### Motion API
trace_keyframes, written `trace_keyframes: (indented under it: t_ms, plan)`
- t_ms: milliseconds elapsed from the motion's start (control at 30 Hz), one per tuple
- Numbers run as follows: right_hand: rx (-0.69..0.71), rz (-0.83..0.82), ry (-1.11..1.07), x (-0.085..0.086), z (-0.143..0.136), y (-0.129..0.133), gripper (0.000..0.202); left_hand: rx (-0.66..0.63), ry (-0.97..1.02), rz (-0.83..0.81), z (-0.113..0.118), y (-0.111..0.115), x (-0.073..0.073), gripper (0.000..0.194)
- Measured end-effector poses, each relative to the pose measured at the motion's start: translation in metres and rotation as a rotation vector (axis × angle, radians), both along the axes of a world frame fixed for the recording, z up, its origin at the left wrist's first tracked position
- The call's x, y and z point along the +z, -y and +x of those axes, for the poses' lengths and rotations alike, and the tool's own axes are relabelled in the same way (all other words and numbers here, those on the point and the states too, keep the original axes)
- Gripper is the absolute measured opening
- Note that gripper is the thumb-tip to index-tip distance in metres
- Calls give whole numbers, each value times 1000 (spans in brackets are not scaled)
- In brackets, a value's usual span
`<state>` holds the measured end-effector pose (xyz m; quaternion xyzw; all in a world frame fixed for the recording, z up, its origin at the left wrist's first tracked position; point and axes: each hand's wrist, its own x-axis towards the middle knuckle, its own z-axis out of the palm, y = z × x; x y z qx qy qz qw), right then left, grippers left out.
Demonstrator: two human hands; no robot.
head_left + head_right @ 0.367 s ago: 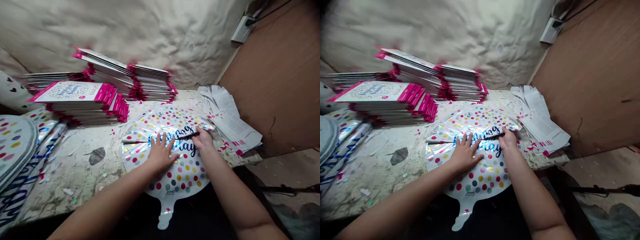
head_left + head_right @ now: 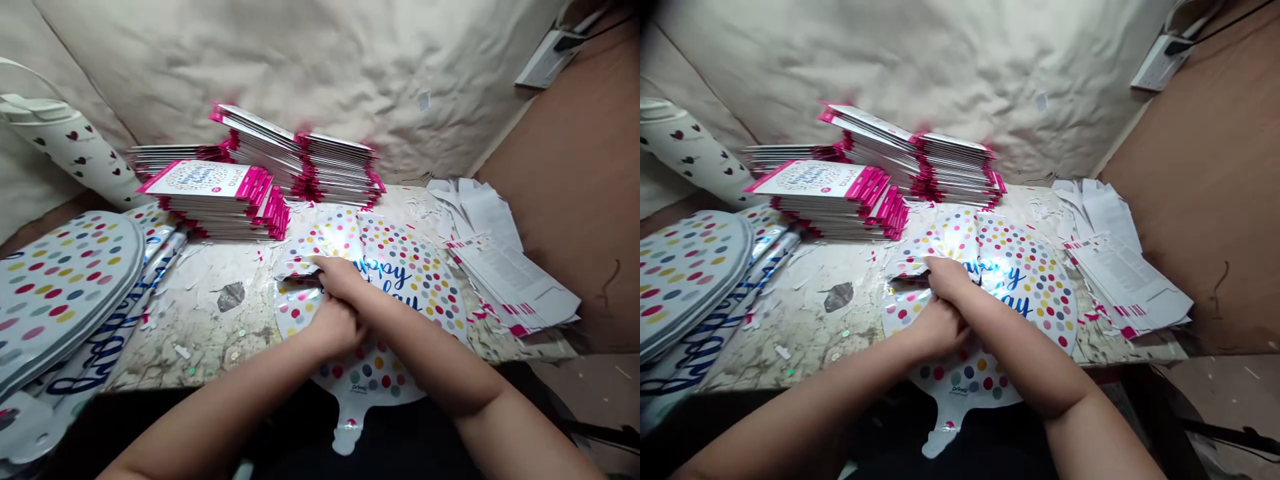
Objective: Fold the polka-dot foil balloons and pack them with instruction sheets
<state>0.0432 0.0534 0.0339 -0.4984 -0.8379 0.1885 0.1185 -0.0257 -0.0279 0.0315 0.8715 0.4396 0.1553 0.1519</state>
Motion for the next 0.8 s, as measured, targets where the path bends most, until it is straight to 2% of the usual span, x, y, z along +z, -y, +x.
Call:
trace_keyframes:
  t_ms: [67,100,133,233,300,367,433,533,733,800]
  plan:
    - [10,-2,-17,-9,5,-1,44,-11,0,-113,-28,7,12,31]
    - [20,0,-22,-13,9,-1,43,41,21,-182,-45,7,16,27]
    - [25,2,-27,-18,13,-2,42,141,67,-237,-64,6,19,26]
    - [-22,8,-52,-29,21,-2,42,567,314,-322,-115,-8,20,23]
    - [-72,1,-74,-33,21,-1,44,729,509,-403,-133,-21,17,21]
    - [-92,-10,-85,-35,19,-2,44,782,719,-553,-136,-33,14,24]
    - [-88,-14,-81,-35,18,-3,45,789,878,-709,-130,-43,12,25]
    - [-85,-13,-59,-35,17,-3,46,793,937,-830,-115,-54,8,22]
    - [-73,9,-35,-37,18,-3,48,751,837,-732,-99,-65,7,25]
    - [-77,13,-49,-38,18,-3,48,701,749,-614,-99,-70,10,25]
